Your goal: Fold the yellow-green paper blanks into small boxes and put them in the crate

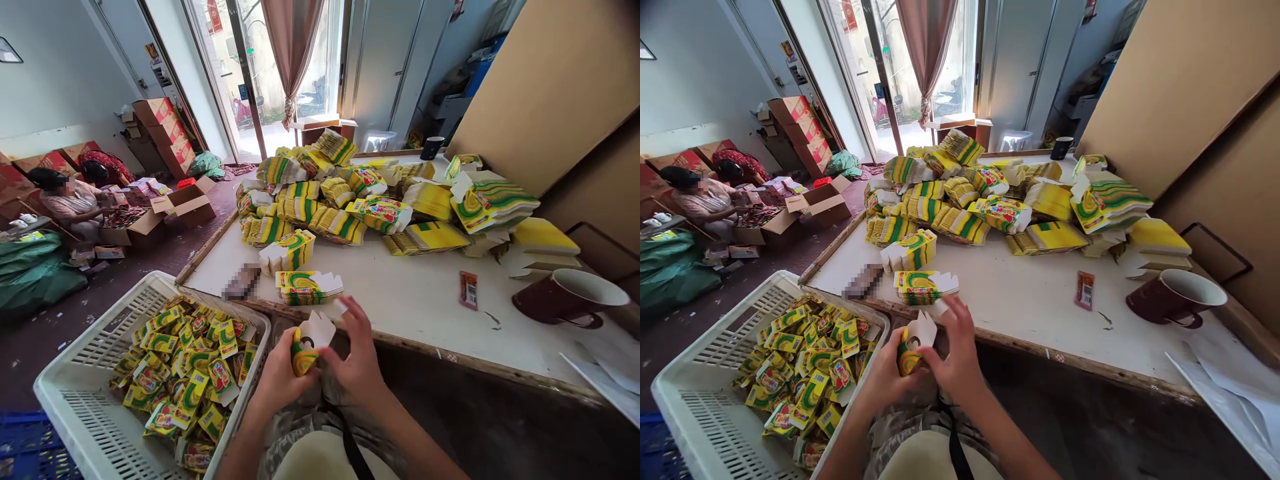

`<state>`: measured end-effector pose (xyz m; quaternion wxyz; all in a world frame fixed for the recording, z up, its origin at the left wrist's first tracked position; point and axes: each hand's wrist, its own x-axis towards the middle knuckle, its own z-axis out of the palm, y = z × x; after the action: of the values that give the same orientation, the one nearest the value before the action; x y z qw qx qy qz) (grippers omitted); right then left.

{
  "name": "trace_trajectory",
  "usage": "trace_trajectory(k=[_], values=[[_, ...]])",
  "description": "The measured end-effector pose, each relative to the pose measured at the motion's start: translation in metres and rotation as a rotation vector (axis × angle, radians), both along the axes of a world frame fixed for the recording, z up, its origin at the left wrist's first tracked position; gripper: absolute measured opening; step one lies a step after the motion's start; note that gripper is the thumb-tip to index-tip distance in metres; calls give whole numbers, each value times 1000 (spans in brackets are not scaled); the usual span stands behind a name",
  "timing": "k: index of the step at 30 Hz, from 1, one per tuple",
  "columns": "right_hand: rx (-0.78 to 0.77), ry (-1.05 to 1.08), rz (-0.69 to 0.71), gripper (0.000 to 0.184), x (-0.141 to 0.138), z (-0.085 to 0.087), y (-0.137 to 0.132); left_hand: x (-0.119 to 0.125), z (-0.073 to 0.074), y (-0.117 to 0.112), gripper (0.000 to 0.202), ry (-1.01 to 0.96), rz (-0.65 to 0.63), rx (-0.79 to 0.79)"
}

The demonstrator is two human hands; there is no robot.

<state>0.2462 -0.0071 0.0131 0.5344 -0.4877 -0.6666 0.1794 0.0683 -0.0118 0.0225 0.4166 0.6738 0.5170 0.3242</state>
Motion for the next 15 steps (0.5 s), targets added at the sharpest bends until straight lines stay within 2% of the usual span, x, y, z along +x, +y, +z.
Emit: trace_trajectory(k=[1, 2, 4, 6, 7, 9, 11, 13, 15], values=[[-84, 100, -48, 56, -3, -3, 1, 4, -4, -3, 67, 7, 37, 28], [-186, 182, -26, 57, -5, -7, 2, 7, -8, -6, 72, 14, 41, 58], [-386, 294, 164, 50, -9, -14, 5, 10, -14, -11, 76, 30, -13, 133], [-500, 386, 340, 44, -12, -21, 7, 11, -18, -13, 73, 53, -69, 218], [-533, 432, 378, 44, -12, -23, 8, 11, -19, -13, 69, 65, -77, 252], [-583, 515, 381, 51, -13, -27, 8, 12, -20, -12, 61, 96, -59, 273], [-596, 537, 369, 63, -13, -26, 5, 12, -21, -10, 56, 125, -58, 211], [-532, 429, 390, 70, -14, -24, 0, 12, -24, -8, 59, 113, -88, 110], [-428, 220, 449, 65, -15, -20, -5, 12, -28, -5, 66, 49, -93, 63]])
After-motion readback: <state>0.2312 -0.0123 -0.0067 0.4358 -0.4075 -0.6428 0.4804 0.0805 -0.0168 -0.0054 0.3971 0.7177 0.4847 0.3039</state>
